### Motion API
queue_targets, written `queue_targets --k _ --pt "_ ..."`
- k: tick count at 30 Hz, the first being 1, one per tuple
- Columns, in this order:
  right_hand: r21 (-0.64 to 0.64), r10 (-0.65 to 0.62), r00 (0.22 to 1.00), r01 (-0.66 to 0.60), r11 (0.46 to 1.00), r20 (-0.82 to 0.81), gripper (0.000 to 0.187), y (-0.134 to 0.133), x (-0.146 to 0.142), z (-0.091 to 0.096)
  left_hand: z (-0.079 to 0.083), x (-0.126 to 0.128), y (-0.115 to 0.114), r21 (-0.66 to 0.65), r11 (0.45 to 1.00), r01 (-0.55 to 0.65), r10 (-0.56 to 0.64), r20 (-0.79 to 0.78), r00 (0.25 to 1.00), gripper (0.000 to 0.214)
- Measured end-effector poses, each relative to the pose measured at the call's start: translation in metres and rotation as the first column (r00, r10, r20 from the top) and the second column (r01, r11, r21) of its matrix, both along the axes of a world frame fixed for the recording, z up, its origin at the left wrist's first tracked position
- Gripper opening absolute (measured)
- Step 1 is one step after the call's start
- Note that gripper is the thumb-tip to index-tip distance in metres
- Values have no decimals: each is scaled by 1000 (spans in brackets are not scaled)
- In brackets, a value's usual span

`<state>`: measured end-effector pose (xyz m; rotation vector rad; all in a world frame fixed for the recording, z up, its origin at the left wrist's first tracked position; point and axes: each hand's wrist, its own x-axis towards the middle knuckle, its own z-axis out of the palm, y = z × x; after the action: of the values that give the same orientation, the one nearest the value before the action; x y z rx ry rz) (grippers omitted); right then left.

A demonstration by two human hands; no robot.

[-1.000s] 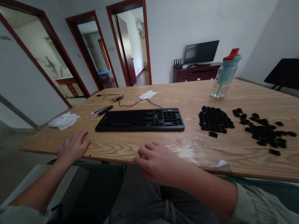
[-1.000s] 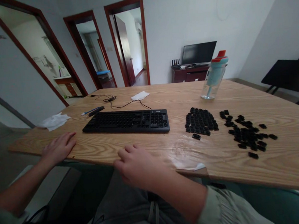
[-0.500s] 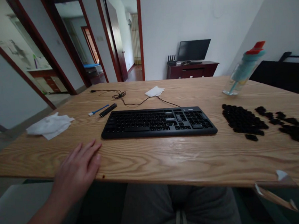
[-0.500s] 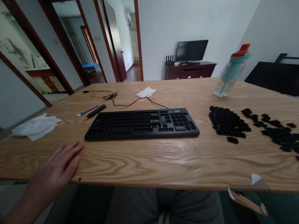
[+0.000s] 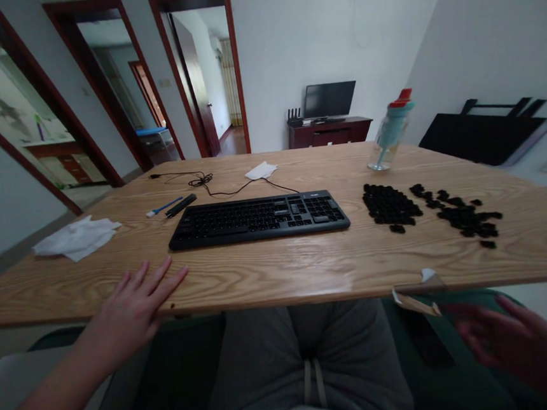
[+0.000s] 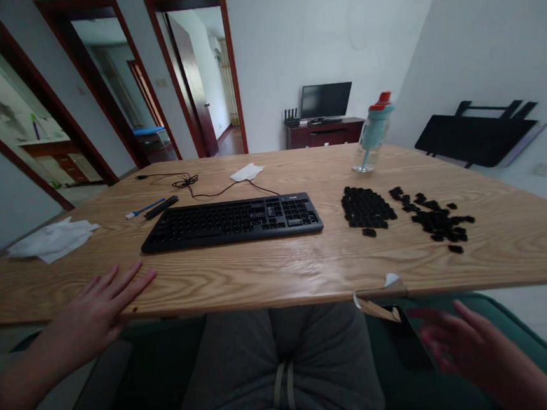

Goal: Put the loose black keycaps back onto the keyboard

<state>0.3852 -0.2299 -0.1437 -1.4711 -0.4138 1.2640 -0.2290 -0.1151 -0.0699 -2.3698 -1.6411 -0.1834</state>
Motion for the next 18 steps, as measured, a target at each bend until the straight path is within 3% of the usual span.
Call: queue_targets --k 1,4,6,11,18 --pt "-87 -8 994 -1 996 -105 45 15 -4 2 0 3 0 -6 1000 -22 22 -2 1000 74" --pt "85 -84 971 105 991 -222 31 51 -26 10 2 13 -2 -9 996 -84 84 7 996 77" --pt "215 -171 961 219 952 -218 24 64 -38 13 2 17 -3 3 994 -109 109 20 994 76" --pt "333 -182 965 238 913 -191 39 69 -47 9 -4 12 -3 42 993 -107 108 -5 994 75" --pt "333 -145 974 197 922 -173 43 66 -38 3 -9 14 -11 108 993 -49 75 -258 963 69"
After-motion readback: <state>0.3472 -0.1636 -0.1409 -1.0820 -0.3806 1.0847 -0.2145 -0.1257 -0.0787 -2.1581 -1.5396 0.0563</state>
